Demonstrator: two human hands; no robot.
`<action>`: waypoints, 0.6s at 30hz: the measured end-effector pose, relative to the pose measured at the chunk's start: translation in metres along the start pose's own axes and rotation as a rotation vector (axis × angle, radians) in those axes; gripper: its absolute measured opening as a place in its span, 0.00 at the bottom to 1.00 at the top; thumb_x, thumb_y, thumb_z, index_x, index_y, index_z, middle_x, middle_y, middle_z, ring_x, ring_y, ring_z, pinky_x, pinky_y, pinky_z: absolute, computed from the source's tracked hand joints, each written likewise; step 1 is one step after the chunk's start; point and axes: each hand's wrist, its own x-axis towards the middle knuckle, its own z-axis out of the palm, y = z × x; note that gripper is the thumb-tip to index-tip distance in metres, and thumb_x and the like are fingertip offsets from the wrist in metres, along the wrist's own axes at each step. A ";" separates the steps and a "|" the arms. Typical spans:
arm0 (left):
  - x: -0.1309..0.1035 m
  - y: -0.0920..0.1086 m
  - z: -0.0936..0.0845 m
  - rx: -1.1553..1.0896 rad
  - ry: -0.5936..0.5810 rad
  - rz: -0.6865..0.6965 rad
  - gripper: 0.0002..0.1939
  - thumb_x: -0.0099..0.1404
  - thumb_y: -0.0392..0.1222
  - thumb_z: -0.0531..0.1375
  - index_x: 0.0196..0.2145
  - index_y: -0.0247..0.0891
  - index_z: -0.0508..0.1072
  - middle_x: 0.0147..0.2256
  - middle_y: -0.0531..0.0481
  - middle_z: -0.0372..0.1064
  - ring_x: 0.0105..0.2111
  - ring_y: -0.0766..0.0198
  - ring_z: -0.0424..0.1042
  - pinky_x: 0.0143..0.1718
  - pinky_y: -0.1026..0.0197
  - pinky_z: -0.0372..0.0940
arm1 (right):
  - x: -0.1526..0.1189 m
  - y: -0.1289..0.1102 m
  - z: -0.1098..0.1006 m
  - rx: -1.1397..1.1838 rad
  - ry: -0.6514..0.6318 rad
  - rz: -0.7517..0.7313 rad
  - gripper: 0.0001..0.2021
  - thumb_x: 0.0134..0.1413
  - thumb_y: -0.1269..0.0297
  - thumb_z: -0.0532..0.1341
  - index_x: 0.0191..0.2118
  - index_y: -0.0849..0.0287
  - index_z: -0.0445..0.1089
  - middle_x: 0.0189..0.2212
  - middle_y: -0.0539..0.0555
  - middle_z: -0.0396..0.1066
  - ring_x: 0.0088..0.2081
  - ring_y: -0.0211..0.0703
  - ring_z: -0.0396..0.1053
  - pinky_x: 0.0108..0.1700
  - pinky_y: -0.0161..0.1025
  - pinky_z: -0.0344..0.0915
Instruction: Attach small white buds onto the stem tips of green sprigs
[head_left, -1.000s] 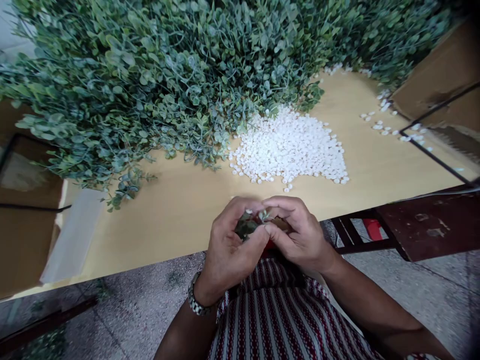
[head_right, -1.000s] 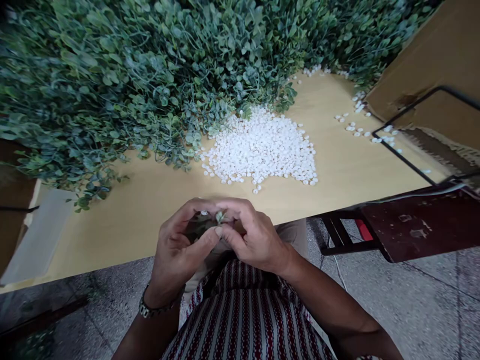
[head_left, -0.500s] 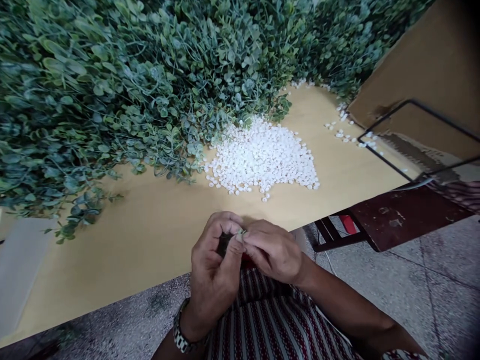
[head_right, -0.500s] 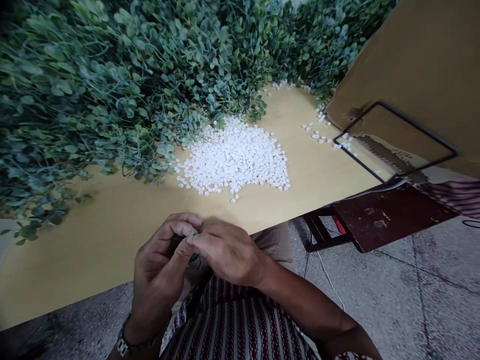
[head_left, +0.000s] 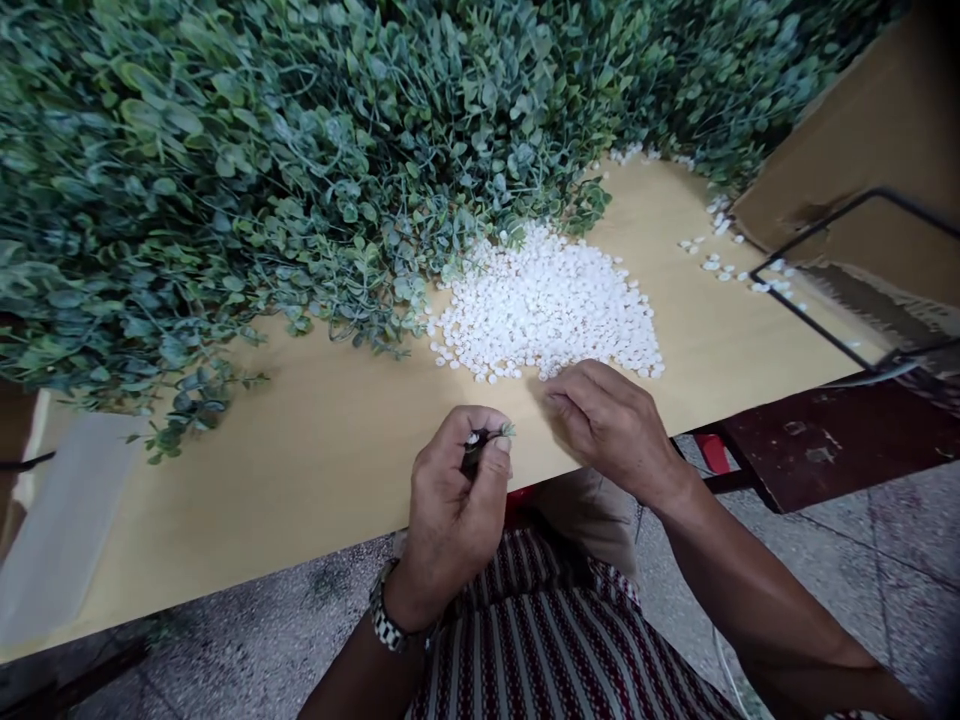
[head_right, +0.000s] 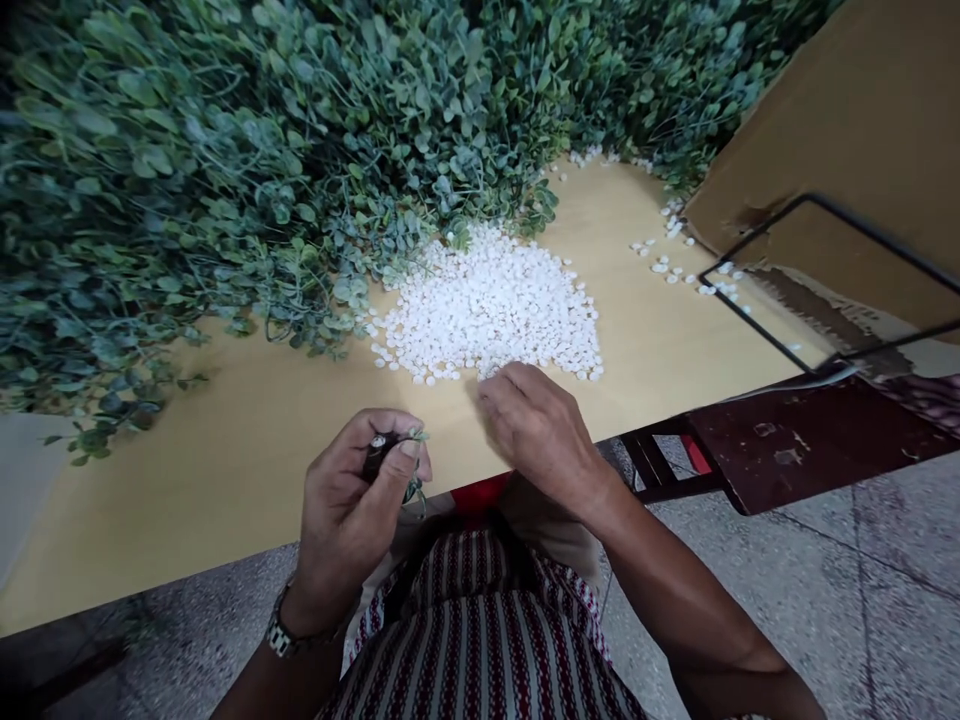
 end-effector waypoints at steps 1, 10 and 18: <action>0.000 0.000 0.000 -0.002 -0.005 0.003 0.03 0.63 0.36 0.55 0.34 0.36 0.67 0.24 0.52 0.65 0.23 0.68 0.63 0.26 0.65 0.59 | -0.001 -0.001 -0.001 0.098 0.034 0.029 0.05 0.55 0.73 0.56 0.32 0.61 0.69 0.28 0.55 0.69 0.32 0.42 0.66 0.34 0.39 0.63; 0.001 0.008 0.004 -0.073 -0.034 0.093 0.05 0.60 0.32 0.56 0.27 0.36 0.71 0.24 0.51 0.67 0.25 0.67 0.66 0.26 0.64 0.61 | -0.003 -0.021 -0.007 1.168 -0.050 0.391 0.02 0.51 0.65 0.64 0.30 0.57 0.71 0.23 0.48 0.66 0.26 0.34 0.62 0.28 0.34 0.60; 0.002 0.014 0.007 -0.069 -0.075 0.133 0.08 0.57 0.27 0.55 0.25 0.35 0.71 0.24 0.52 0.70 0.24 0.70 0.67 0.27 0.66 0.62 | -0.006 -0.026 0.000 1.443 -0.097 0.533 0.05 0.46 0.64 0.67 0.27 0.59 0.72 0.21 0.47 0.66 0.22 0.30 0.62 0.23 0.30 0.59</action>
